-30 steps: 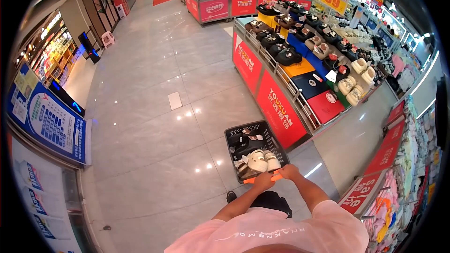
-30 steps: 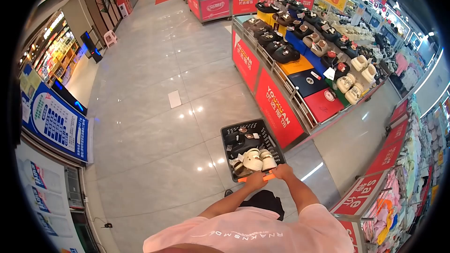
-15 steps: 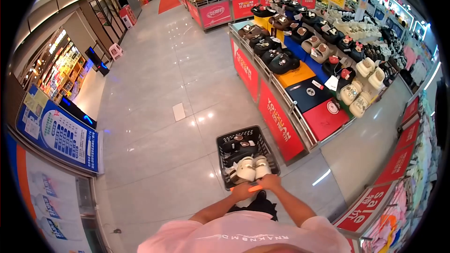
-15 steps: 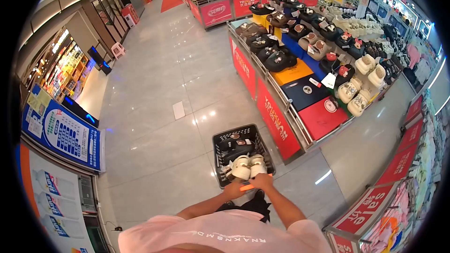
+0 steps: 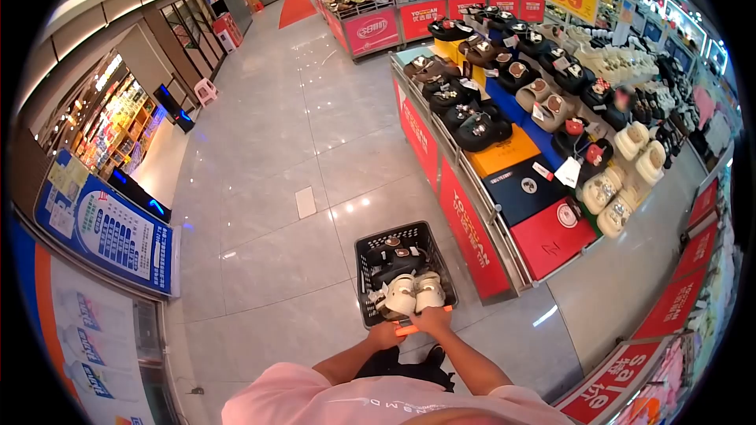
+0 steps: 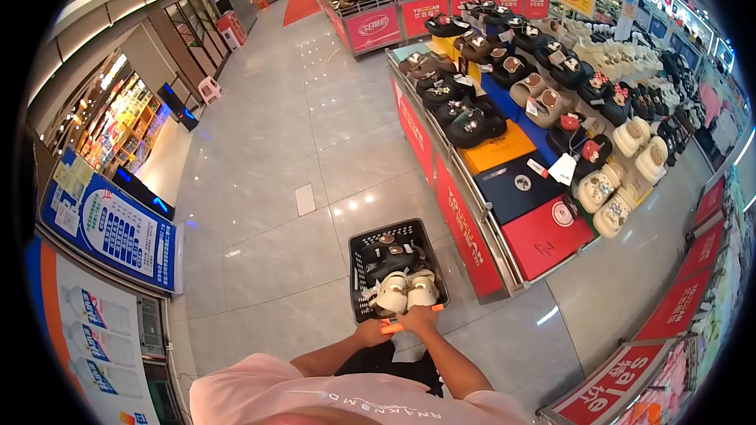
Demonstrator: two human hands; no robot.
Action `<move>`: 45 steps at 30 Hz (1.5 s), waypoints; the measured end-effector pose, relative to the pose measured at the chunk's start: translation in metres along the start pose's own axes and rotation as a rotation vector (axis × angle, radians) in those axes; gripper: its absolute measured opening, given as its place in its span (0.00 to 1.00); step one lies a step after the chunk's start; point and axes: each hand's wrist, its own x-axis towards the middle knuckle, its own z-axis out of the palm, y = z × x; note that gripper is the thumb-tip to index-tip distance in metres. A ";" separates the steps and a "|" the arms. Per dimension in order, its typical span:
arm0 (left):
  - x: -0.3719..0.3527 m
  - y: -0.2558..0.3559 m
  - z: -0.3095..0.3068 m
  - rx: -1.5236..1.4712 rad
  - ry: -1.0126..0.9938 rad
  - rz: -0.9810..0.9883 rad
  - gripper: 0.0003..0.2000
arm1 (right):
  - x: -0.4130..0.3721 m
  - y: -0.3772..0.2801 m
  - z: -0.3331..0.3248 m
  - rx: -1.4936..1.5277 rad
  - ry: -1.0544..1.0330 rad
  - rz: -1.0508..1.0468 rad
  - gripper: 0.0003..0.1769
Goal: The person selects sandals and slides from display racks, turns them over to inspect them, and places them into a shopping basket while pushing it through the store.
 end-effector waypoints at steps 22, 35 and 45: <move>0.083 -0.041 -0.097 -0.239 0.006 0.054 0.15 | 0.118 -0.058 -0.050 -0.199 -0.039 0.016 0.26; 0.100 -0.039 -0.125 -0.191 -0.056 -0.002 0.24 | 0.185 -0.039 -0.060 -0.115 -0.480 -0.216 0.30; 0.105 -0.034 -0.134 -0.143 0.005 0.062 0.31 | 0.228 -0.041 -0.071 -0.276 -0.750 -0.494 0.29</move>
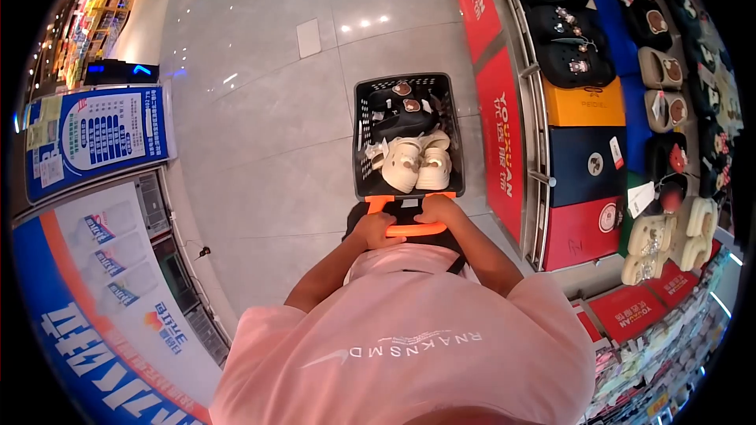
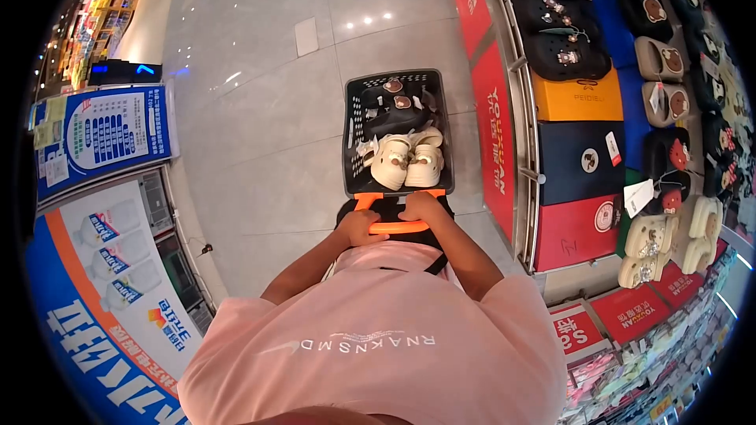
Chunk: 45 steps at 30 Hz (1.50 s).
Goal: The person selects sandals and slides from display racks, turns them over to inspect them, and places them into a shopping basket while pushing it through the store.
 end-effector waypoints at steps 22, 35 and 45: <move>0.251 -0.205 -0.029 -0.447 0.444 -0.732 0.43 | 0.075 0.087 -0.085 1.511 0.712 0.404 0.14; 0.412 -0.313 0.003 -0.631 0.365 -0.765 0.58 | 0.094 0.069 -0.069 1.477 0.712 0.274 0.11; 0.439 -0.283 0.008 -0.894 0.388 -0.738 0.29 | 0.037 0.039 -0.039 1.331 0.600 0.331 0.07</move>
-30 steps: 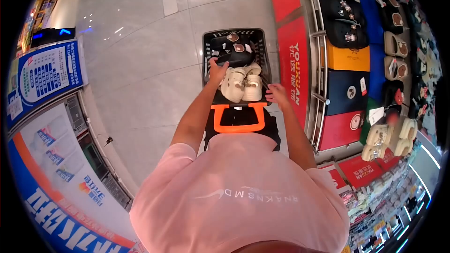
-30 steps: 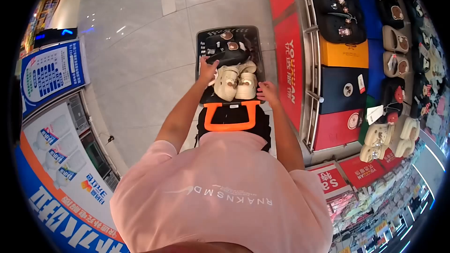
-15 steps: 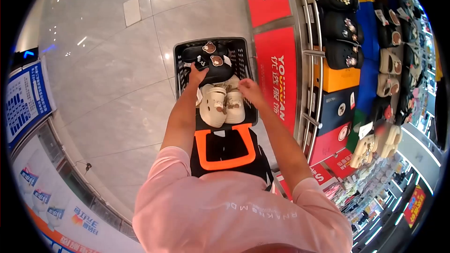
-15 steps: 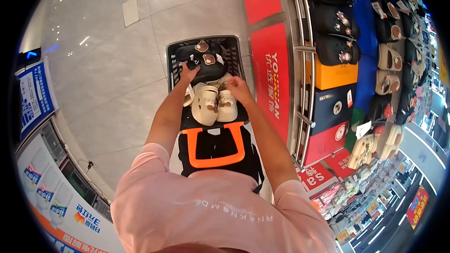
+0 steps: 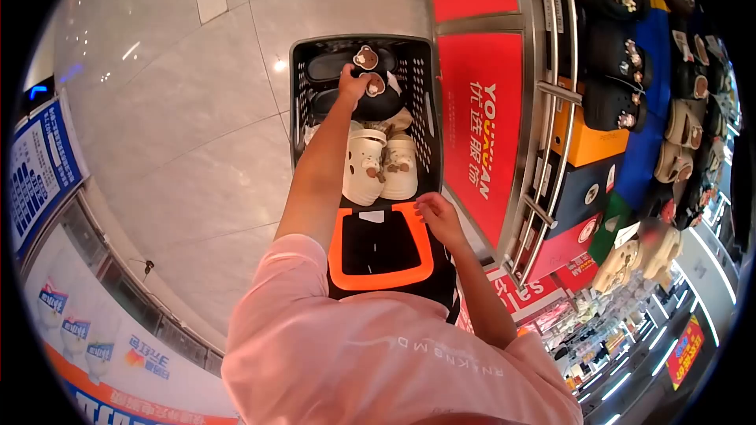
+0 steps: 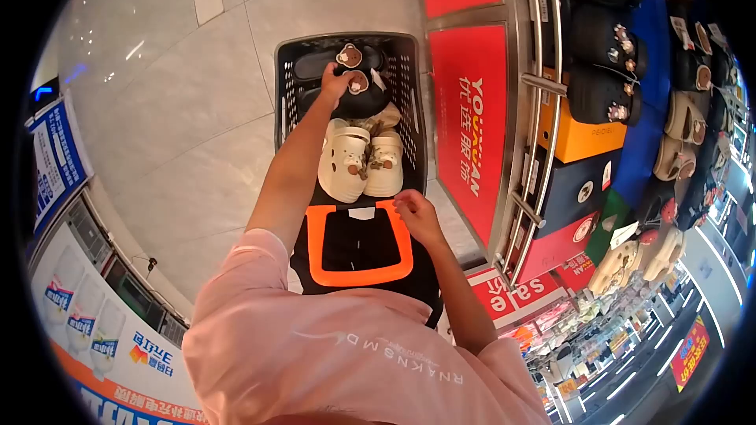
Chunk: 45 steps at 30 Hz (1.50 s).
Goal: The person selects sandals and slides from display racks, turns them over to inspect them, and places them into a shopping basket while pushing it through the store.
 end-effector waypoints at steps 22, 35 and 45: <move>-0.409 0.057 -0.237 -0.058 -0.227 0.673 0.15 | -0.051 -0.061 0.091 0.733 -0.600 0.348 0.43; -0.506 0.087 -0.272 0.303 -0.099 0.906 0.17 | -0.135 -0.041 0.153 0.731 -0.677 0.117 0.28; -0.649 0.097 -0.192 0.574 -0.012 1.149 0.18 | -0.229 0.005 0.083 0.062 -0.392 -0.699 0.23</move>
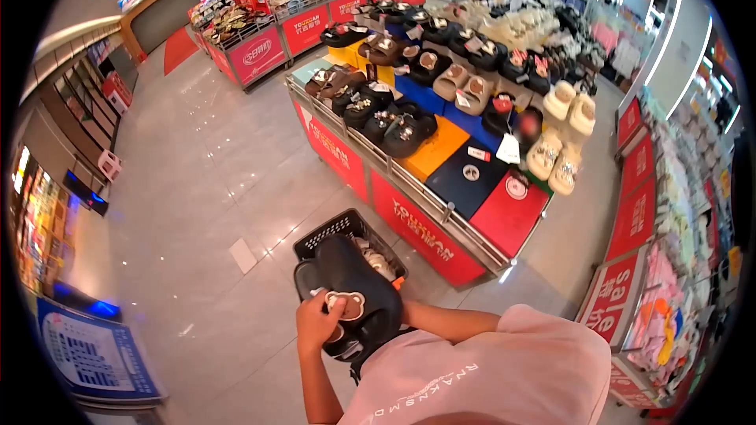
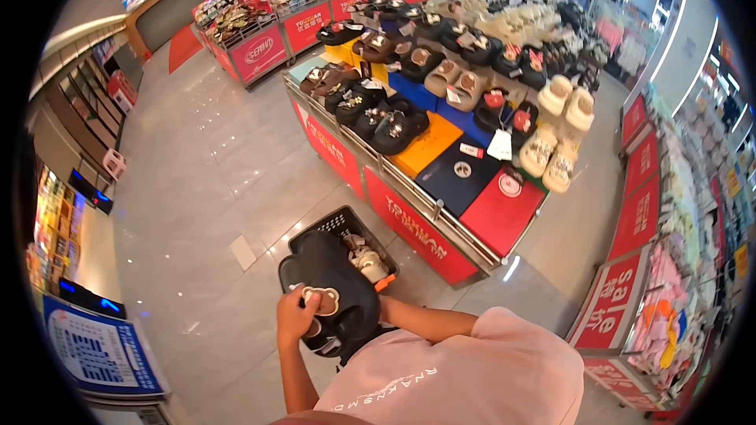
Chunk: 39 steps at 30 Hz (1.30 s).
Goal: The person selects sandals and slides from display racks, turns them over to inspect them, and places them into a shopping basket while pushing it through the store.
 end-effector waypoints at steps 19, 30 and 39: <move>0.043 0.242 0.167 0.084 -0.350 0.765 0.32 | -0.247 -0.012 -0.112 -0.348 0.928 -0.378 0.22; 0.065 0.203 0.142 0.032 -0.199 1.103 0.22 | -0.226 -0.058 -0.113 -0.508 0.816 -0.420 0.23; 0.100 0.119 0.085 -0.122 -0.057 0.748 0.17 | -0.122 -0.091 -0.093 -0.492 0.704 -0.395 0.24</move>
